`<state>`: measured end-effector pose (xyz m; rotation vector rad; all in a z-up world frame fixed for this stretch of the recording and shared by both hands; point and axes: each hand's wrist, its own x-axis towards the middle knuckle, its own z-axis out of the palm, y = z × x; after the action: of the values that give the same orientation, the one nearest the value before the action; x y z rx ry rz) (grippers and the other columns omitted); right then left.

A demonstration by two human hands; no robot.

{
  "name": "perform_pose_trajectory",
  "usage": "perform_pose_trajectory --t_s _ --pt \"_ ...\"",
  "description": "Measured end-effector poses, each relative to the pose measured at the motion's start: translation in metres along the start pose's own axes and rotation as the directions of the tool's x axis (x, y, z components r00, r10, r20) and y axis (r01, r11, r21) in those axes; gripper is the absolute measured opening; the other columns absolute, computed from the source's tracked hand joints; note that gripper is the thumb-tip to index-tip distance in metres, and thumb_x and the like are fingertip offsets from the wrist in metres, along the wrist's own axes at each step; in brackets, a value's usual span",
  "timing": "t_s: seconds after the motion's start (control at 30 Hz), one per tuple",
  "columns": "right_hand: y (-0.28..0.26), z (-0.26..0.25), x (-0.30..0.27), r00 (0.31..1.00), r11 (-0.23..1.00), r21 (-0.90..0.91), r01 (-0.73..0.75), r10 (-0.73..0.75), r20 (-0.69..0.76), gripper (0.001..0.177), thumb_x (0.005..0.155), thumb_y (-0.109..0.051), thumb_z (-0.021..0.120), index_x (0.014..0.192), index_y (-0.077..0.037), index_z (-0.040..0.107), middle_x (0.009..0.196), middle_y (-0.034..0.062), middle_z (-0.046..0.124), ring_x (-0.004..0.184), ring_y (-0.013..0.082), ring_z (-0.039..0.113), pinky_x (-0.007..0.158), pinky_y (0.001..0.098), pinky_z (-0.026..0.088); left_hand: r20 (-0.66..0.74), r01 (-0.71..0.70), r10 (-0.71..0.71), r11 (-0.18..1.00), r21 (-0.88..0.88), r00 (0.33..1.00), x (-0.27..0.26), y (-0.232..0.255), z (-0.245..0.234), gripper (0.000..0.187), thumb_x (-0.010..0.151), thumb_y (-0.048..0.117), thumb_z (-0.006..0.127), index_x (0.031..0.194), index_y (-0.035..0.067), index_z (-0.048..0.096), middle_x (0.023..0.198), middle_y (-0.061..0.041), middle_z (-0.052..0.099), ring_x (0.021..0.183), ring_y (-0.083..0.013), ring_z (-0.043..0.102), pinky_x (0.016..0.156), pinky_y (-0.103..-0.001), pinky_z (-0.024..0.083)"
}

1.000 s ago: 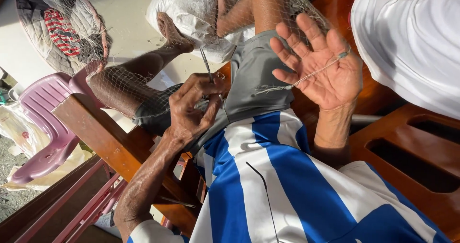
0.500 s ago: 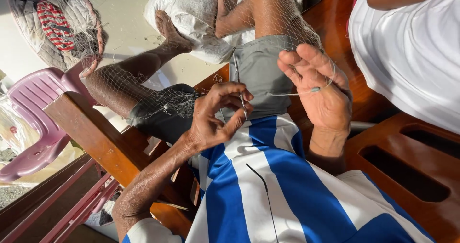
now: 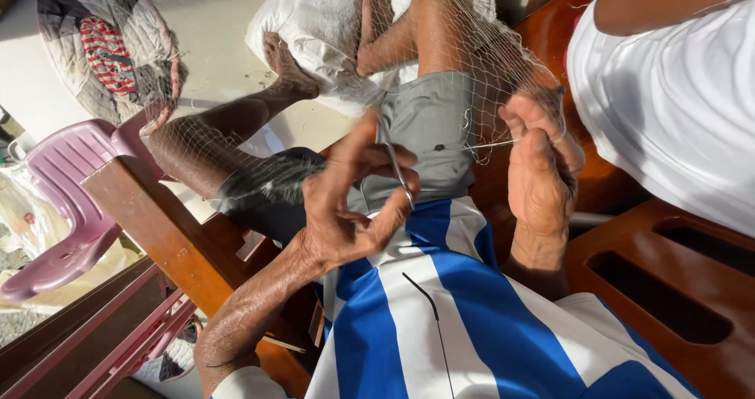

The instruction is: Repairing or weaving a fishing net using a netting needle and thread.

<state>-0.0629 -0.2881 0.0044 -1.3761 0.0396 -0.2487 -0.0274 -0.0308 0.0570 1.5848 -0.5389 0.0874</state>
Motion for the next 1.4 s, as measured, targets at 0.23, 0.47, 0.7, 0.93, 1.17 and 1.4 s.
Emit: perform_pose_trajectory --t_s 0.23,0.47,0.7,0.93,1.17,1.4 --pt "0.022 -0.017 -0.003 0.998 0.981 0.184 0.055 -0.055 -0.006 0.053 0.112 -0.026 0.054 0.15 0.01 0.051 0.107 0.0186 0.064 0.101 0.0223 0.065 0.112 0.0614 0.058 0.142 0.134 -0.131 0.991 -0.011 0.981 -0.04 -0.012 0.029 0.056 0.085 0.009 0.087 0.135 -0.003 0.068 0.104 -0.02 0.081 0.09 -0.0364 0.083 0.078 -0.044 0.068" --pt "0.03 -0.008 -0.005 0.993 0.918 0.381 -0.113 0.12 0.006 0.054 0.113 -0.028 0.057 0.159 -0.001 0.048 0.107 0.0084 0.058 0.107 0.0183 0.062 0.112 0.0554 0.061 0.298 0.16 -0.174 0.985 0.07 0.939 -0.046 -0.001 0.036 0.051 0.097 0.018 0.077 0.144 0.005 0.063 0.107 -0.022 0.078 0.089 -0.0425 0.079 0.073 -0.052 0.065" --pt "0.021 -0.002 0.003 0.967 0.841 0.492 -0.226 0.254 0.011 0.051 0.112 -0.026 0.056 0.157 -0.003 0.05 0.118 0.0104 0.058 0.114 0.0213 0.059 0.105 0.0558 0.066 0.353 0.257 -0.269 0.963 0.082 0.896 -0.027 -0.006 0.021 0.056 0.1 0.025 0.073 0.151 0.011 0.056 0.101 -0.023 0.078 0.069 -0.0426 0.076 0.058 -0.052 0.064" --pt "0.029 0.008 0.004 0.955 0.672 0.68 -0.292 0.176 0.237 0.045 0.115 -0.032 0.045 0.157 -0.019 0.053 0.162 0.0208 0.052 0.154 0.0412 0.05 0.123 0.0652 0.047 0.357 -0.115 0.027 0.966 0.23 0.934 -0.028 -0.008 0.013 0.05 0.103 0.014 0.069 0.151 0.002 0.057 0.11 -0.025 0.076 0.09 -0.0456 0.078 0.071 -0.054 0.066" --pt "0.038 0.007 0.01 0.95 0.575 0.783 -0.238 -0.028 0.31 0.037 0.12 -0.035 0.032 0.148 -0.023 0.053 0.168 0.0204 0.046 0.157 0.0503 0.041 0.129 0.0676 0.036 0.409 -0.124 0.029 0.97 0.209 0.912 -0.025 -0.001 0.009 0.052 0.103 0.015 0.071 0.152 0.003 0.057 0.107 -0.024 0.076 0.09 -0.0443 0.079 0.07 -0.051 0.068" --pt "0.042 0.021 0.019 0.947 0.569 0.795 -0.212 -0.082 0.311 0.029 0.118 -0.037 0.034 0.14 -0.019 0.043 0.167 0.0261 0.044 0.154 0.0525 0.042 0.125 0.0694 0.04 0.395 0.062 -0.088 0.995 0.078 0.914 -0.014 0.017 -0.006 0.062 0.1 0.023 0.076 0.156 0.01 0.054 0.115 -0.021 0.077 0.089 -0.04 0.08 0.06 -0.046 0.066"
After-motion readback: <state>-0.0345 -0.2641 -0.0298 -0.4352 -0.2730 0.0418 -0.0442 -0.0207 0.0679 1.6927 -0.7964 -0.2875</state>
